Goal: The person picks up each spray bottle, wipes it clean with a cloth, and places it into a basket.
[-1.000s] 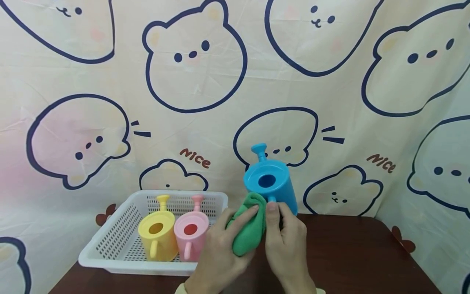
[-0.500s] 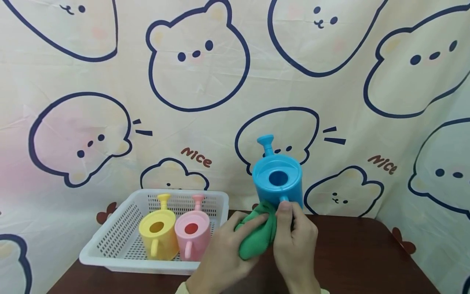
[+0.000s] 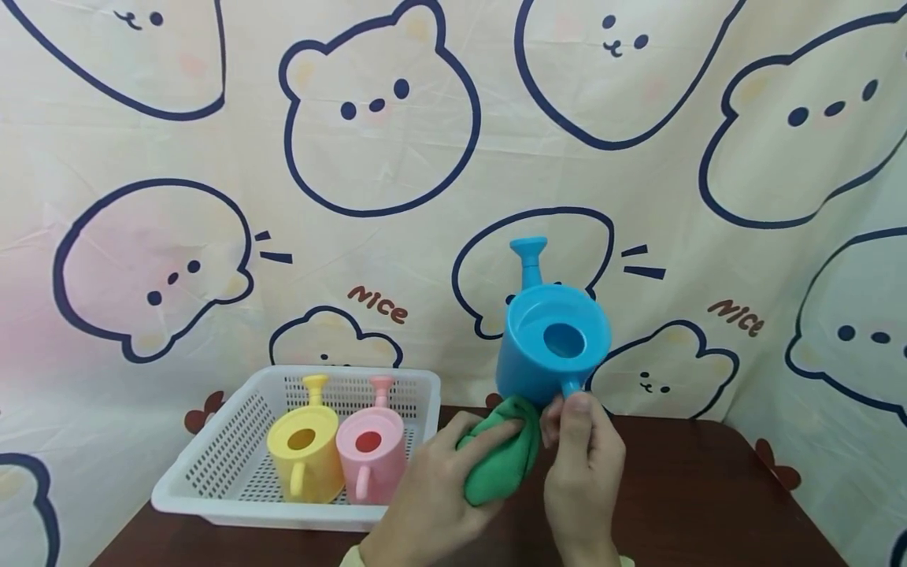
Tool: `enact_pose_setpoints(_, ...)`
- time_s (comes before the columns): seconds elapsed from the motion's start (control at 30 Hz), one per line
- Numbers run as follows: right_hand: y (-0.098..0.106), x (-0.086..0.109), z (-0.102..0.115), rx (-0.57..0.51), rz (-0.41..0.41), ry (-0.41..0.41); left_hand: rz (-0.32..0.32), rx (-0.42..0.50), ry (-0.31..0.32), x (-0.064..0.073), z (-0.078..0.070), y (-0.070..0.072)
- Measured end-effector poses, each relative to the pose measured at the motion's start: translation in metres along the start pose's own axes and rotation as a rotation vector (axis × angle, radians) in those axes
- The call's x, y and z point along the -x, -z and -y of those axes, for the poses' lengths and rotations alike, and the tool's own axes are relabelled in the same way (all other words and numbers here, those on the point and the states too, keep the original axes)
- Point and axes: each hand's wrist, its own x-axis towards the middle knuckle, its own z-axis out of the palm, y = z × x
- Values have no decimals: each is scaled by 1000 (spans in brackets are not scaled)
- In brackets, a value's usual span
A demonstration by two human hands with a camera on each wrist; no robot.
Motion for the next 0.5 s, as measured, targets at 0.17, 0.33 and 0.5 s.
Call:
enact_pose_setpoints(0.17, 1, -3, -1, -185, 7, -18, -10, 17, 16, -1, -1, 0)
enact_pose_setpoints(0.33, 1, -5, 2, -199, -5, -46, -38, 20, 29, -1, 0, 0)
enact_pose_setpoints(0.5, 2, -6, 2, -176, 4, -52, -91, -10, 33, -1, 1, -1)
